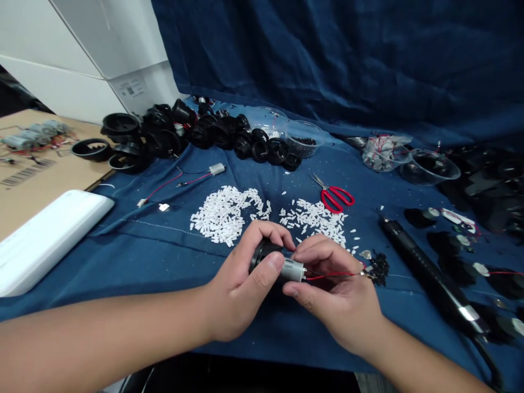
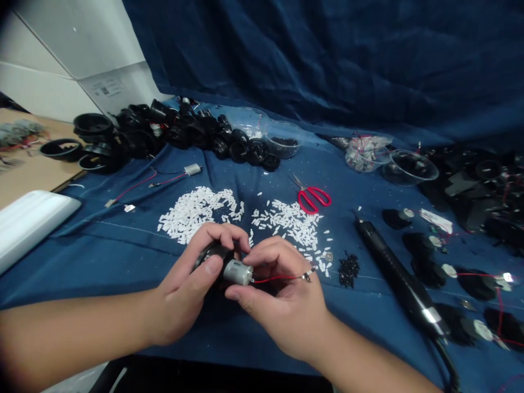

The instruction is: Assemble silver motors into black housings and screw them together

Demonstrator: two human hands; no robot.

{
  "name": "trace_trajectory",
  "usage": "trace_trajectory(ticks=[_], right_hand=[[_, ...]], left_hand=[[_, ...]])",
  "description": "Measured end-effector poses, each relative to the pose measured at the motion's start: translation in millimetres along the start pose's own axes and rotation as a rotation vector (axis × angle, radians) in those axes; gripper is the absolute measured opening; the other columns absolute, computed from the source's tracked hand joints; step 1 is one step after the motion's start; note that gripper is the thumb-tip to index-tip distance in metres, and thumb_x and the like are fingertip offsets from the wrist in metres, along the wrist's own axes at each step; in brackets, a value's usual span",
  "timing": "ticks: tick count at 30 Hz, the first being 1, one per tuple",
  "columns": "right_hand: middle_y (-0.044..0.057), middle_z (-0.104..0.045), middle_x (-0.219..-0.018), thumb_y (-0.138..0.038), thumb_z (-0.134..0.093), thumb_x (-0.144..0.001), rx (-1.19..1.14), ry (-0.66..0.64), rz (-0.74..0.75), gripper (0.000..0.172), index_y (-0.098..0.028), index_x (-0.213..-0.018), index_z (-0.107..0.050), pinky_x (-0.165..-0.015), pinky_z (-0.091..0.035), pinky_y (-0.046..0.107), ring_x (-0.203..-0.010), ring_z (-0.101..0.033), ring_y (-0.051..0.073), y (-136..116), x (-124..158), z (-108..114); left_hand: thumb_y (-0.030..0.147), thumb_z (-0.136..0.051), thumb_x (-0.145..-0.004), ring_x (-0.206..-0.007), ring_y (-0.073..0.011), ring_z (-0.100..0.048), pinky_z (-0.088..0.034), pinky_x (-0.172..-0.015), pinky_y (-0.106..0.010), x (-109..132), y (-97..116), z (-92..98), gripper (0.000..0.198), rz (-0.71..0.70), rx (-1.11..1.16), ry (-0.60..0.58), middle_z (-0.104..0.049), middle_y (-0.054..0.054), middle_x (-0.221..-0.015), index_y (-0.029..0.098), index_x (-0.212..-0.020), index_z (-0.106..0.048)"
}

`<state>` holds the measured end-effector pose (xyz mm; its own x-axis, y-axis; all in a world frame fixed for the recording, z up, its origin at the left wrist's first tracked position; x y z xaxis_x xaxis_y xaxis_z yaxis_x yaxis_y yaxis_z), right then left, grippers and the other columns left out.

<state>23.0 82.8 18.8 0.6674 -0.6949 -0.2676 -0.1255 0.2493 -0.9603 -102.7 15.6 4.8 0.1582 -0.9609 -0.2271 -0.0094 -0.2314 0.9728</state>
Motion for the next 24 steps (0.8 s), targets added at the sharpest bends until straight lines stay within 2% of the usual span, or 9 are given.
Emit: trace_trajectory(ticks=[3,9,14,19,21,24], right_hand=[[-0.001,-0.069,-0.1,-0.02,-0.092,-0.078,0.056,0.021,0.009,0.032,-0.027,-0.103,-0.075,-0.072,-0.058,0.018,-0.086,-0.068,0.009,-1.4,0.8,1.0],[-0.001,-0.071,-0.093,-0.016,-0.085,-0.083,0.084,0.021,0.04,0.026,-0.027,-0.104,-0.074,-0.073,-0.057,0.023,-0.084,-0.069,0.011,-4.1,2.9,-0.3],[-0.002,-0.073,-0.091,-0.022,-0.089,-0.082,0.042,-0.034,0.093,0.025,-0.026,-0.103,-0.077,-0.07,-0.058,0.018,-0.081,-0.07,0.009,-14.0,8.6,-9.3],[-0.002,-0.074,-0.089,-0.026,-0.092,-0.08,0.021,-0.084,0.196,0.025,-0.022,-0.099,-0.077,-0.072,-0.059,0.014,-0.077,-0.071,0.007,-29.8,14.3,-11.6],[-0.003,-0.075,-0.091,-0.023,-0.092,-0.079,0.022,-0.083,0.142,0.024,-0.024,-0.097,-0.077,-0.075,-0.06,0.012,-0.081,-0.072,0.007,-25.6,13.0,-7.1],[-0.005,-0.076,-0.097,-0.019,-0.089,-0.081,-0.05,-0.053,-0.081,0.027,-0.031,-0.101,-0.078,-0.079,-0.061,0.012,-0.087,-0.073,0.007,-3.8,10.2,1.2]], left_hand=[[0.046,-0.04,-0.113,-0.109,-0.0187,-0.057,-0.047,-0.098,-0.035,0.9,1.9,-1.2,0.022,-0.034,-0.057,0.011,-0.058,-0.004,-0.118,0.026,-0.118,-0.049],[0.044,-0.051,-0.11,-0.112,-0.021,-0.059,-0.051,-0.095,-0.036,10.0,33.5,-1.1,0.028,-0.459,-0.249,0.068,-0.057,-0.011,-0.123,0.019,-0.123,-0.049],[0.04,-0.059,-0.107,-0.108,-0.0209,-0.064,-0.059,-0.085,-0.033,23.1,47.9,-8.6,0.03,-0.633,-0.3,0.052,-0.061,-0.012,-0.116,0.015,-0.122,-0.052],[0.047,-0.052,-0.109,-0.094,-0.0196,-0.068,-0.062,-0.073,-0.034,33.4,60.3,-17.9,0.033,-0.841,-0.332,0.072,-0.062,-0.011,-0.108,0.015,-0.118,-0.053],[0.049,-0.058,-0.106,-0.095,-0.0195,-0.068,-0.064,-0.075,-0.033,26.7,60.4,-19.0,0.036,-0.846,-0.378,0.044,-0.063,-0.012,-0.11,0.016,-0.118,-0.052],[0.049,-0.073,-0.097,-0.108,-0.0221,-0.068,-0.066,-0.084,-0.033,12.7,59.0,-18.1,0.047,-0.814,-0.483,-0.063,-0.062,-0.016,-0.118,0.015,-0.122,-0.05]])
Point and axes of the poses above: each hand's wrist, its own x-axis away from the middle knuckle, its own z-axis out of the back of the hand, y = z × x, the point moved 9 cm from there along -x, towards the middle knuckle
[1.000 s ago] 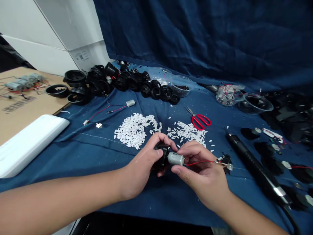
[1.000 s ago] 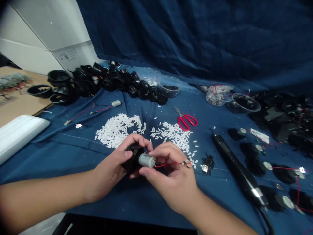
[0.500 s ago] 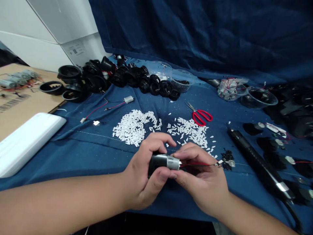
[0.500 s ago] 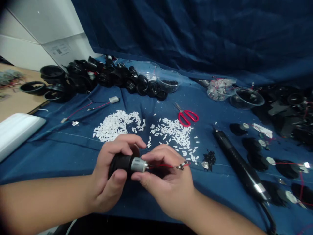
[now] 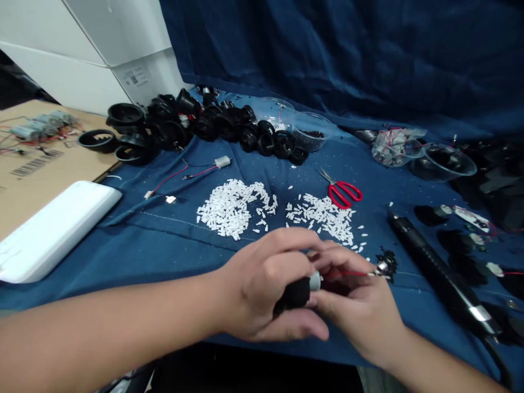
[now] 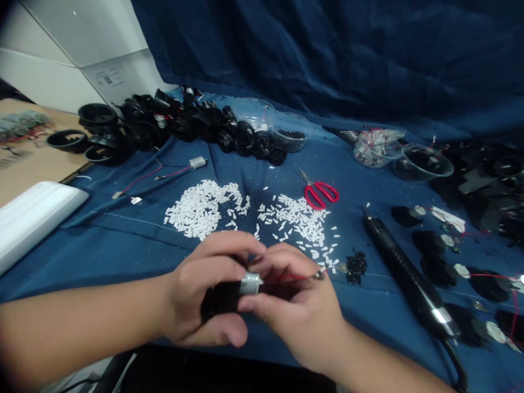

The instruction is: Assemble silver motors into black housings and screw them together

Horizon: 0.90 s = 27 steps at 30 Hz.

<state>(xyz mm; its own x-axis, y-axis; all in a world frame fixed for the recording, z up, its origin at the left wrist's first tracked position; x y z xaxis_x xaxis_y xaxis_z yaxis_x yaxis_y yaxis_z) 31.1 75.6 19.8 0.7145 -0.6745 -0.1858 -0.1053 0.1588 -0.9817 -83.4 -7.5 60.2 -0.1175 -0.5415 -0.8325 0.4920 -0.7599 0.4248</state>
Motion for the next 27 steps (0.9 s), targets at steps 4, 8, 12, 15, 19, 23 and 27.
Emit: trace_trajectory(ticks=[4,8,12,15,19,23,27], right_hand=[[-0.005,-0.077,-0.104,-0.019,-0.083,-0.088,-0.135,-0.036,-0.155,0.032,-0.04,-0.112,-0.078,-0.08,-0.062,0.012,-0.09,-0.075,0.007,18.6,-0.3,-4.0],[-0.006,-0.078,-0.105,-0.017,-0.087,-0.084,-0.106,-0.058,-0.128,0.039,-0.042,-0.113,-0.079,-0.084,-0.061,0.012,-0.091,-0.075,0.007,17.7,-0.4,-8.8],[-0.006,-0.077,-0.101,-0.018,-0.085,-0.085,-0.159,-0.053,-0.18,0.038,-0.043,-0.112,-0.08,-0.078,-0.061,0.011,-0.085,-0.073,0.006,17.3,0.8,-10.8],[-0.005,-0.077,-0.101,-0.02,-0.089,-0.081,-0.207,-0.05,-0.233,0.034,-0.04,-0.107,-0.081,-0.074,-0.061,0.011,-0.083,-0.072,0.007,18.1,1.7,-12.3],[-0.004,-0.078,-0.096,-0.015,-0.089,-0.08,-0.154,-0.023,-0.206,0.03,-0.037,-0.101,-0.083,-0.082,-0.06,0.012,-0.088,-0.073,0.008,17.4,2.2,-7.9],[-0.001,-0.079,-0.109,-0.02,-0.087,-0.084,-0.313,-0.008,-0.29,0.032,-0.037,-0.111,-0.08,-0.086,-0.061,0.015,-0.096,-0.075,0.01,29.1,5.6,-2.4],[0.001,-0.08,-0.105,-0.021,-0.085,-0.086,-0.603,-0.034,-0.445,0.029,-0.032,-0.112,-0.079,-0.084,-0.062,0.018,-0.09,-0.076,0.01,41.6,5.0,-7.1]], left_hand=[[0.049,-0.072,-0.097,-0.117,-0.0236,-0.064,-0.064,-0.092,-0.035,-3.0,-4.8,15.3,0.053,-0.016,-0.017,0.023,-0.062,-0.014,-0.114,0.012,-0.128,-0.051],[0.056,-0.071,-0.096,-0.117,-0.0218,-0.063,-0.061,-0.099,-0.034,0.2,-2.8,16.8,0.056,0.006,0.04,0.039,-0.062,-0.013,-0.118,0.013,-0.127,-0.054],[0.064,-0.06,-0.1,-0.122,-0.0245,-0.062,-0.061,-0.1,-0.037,3.2,-11.2,11.0,0.056,0.118,0.138,0.004,-0.062,-0.012,-0.118,0.016,-0.128,-0.054],[0.063,-0.061,-0.101,-0.124,-0.0266,-0.062,-0.061,-0.101,-0.041,4.6,-15.1,6.3,0.055,0.167,0.188,-0.031,-0.061,-0.014,-0.123,0.016,-0.13,-0.053],[0.065,-0.06,-0.1,-0.12,-0.0247,-0.065,-0.062,-0.1,-0.039,5.2,-5.6,2.6,0.057,0.155,0.211,-0.036,-0.059,-0.015,-0.13,0.018,-0.132,-0.052],[0.065,-0.048,-0.106,-0.12,-0.0243,-0.066,-0.061,-0.099,-0.04,7.4,-10.0,13.6,0.056,0.281,0.061,0.126,-0.064,-0.014,-0.127,0.019,-0.137,-0.053],[0.057,-0.085,-0.085,-0.116,-0.023,-0.071,-0.06,-0.102,-0.035,-4.1,-4.9,14.1,0.076,0.087,0.102,0.118,-0.072,-0.015,-0.124,0.011,-0.139,-0.056]])
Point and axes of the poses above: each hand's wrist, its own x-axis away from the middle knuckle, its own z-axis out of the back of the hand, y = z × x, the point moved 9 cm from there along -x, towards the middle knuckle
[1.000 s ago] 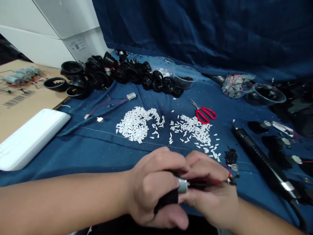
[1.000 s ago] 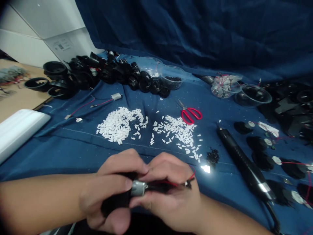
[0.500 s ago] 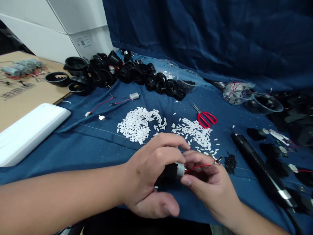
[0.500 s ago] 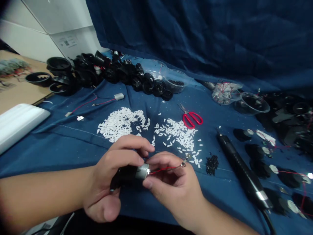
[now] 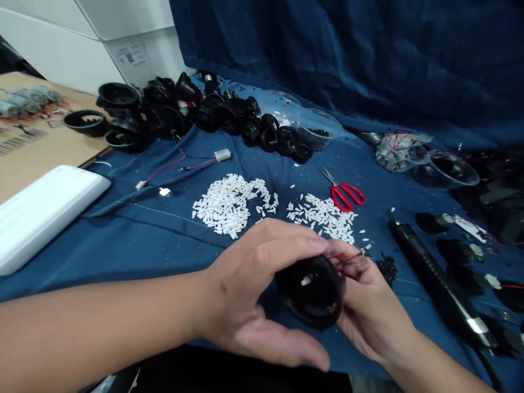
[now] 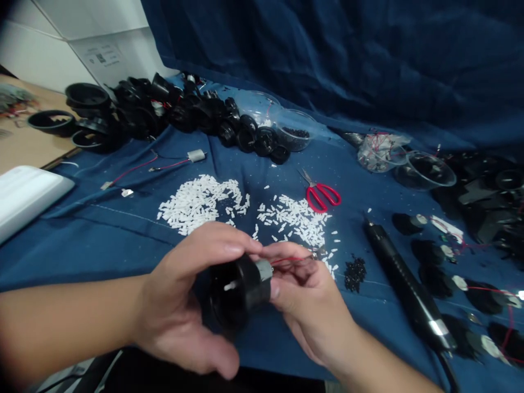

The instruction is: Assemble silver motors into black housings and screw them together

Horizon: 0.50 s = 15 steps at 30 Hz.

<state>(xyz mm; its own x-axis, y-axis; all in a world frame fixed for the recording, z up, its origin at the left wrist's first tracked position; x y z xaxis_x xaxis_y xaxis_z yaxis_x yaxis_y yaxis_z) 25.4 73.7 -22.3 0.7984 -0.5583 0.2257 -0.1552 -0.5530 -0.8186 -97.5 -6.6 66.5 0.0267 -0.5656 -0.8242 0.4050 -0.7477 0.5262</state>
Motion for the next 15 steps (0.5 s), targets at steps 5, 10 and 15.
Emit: trace_trajectory(ticks=[5,10,15], right_hand=[[0.001,-0.078,-0.094,-0.028,-0.082,-0.09,0.051,-0.042,-0.115,0.023,-0.028,-0.112,-0.077,-0.074,-0.063,0.019,-0.077,-0.075,0.01,13.0,-5.0,-1.5],[-0.001,-0.067,-0.067,-0.026,-0.076,-0.093,0.65,0.048,0.223,0.015,-0.02,-0.08,-0.072,-0.053,-0.053,0.021,-0.056,-0.062,0.012,-17.7,7.4,5.5],[0.004,-0.073,-0.104,-0.014,-0.08,-0.084,1.184,0.13,0.828,0.042,-0.028,-0.122,-0.072,-0.087,-0.058,0.033,-0.094,-0.068,0.02,-58.1,40.3,-21.5]], left_hand=[[0.038,-0.095,-0.078,-0.111,-0.0222,-0.076,-0.062,-0.099,-0.034,-12.3,-0.7,1.4,0.074,-0.085,-0.032,-0.079,-0.079,-0.017,-0.117,0.009,-0.135,-0.058],[0.05,-0.09,-0.08,-0.093,-0.0231,-0.08,-0.066,-0.083,-0.038,-16.2,-0.5,9.7,0.065,-0.061,-0.132,-0.075,-0.083,-0.01,-0.106,0.019,-0.129,-0.061],[0.053,-0.091,-0.078,-0.094,-0.0227,-0.08,-0.066,-0.084,-0.036,-15.9,2.9,10.2,0.068,-0.071,-0.148,-0.084,-0.083,-0.01,-0.108,0.017,-0.128,-0.061]])
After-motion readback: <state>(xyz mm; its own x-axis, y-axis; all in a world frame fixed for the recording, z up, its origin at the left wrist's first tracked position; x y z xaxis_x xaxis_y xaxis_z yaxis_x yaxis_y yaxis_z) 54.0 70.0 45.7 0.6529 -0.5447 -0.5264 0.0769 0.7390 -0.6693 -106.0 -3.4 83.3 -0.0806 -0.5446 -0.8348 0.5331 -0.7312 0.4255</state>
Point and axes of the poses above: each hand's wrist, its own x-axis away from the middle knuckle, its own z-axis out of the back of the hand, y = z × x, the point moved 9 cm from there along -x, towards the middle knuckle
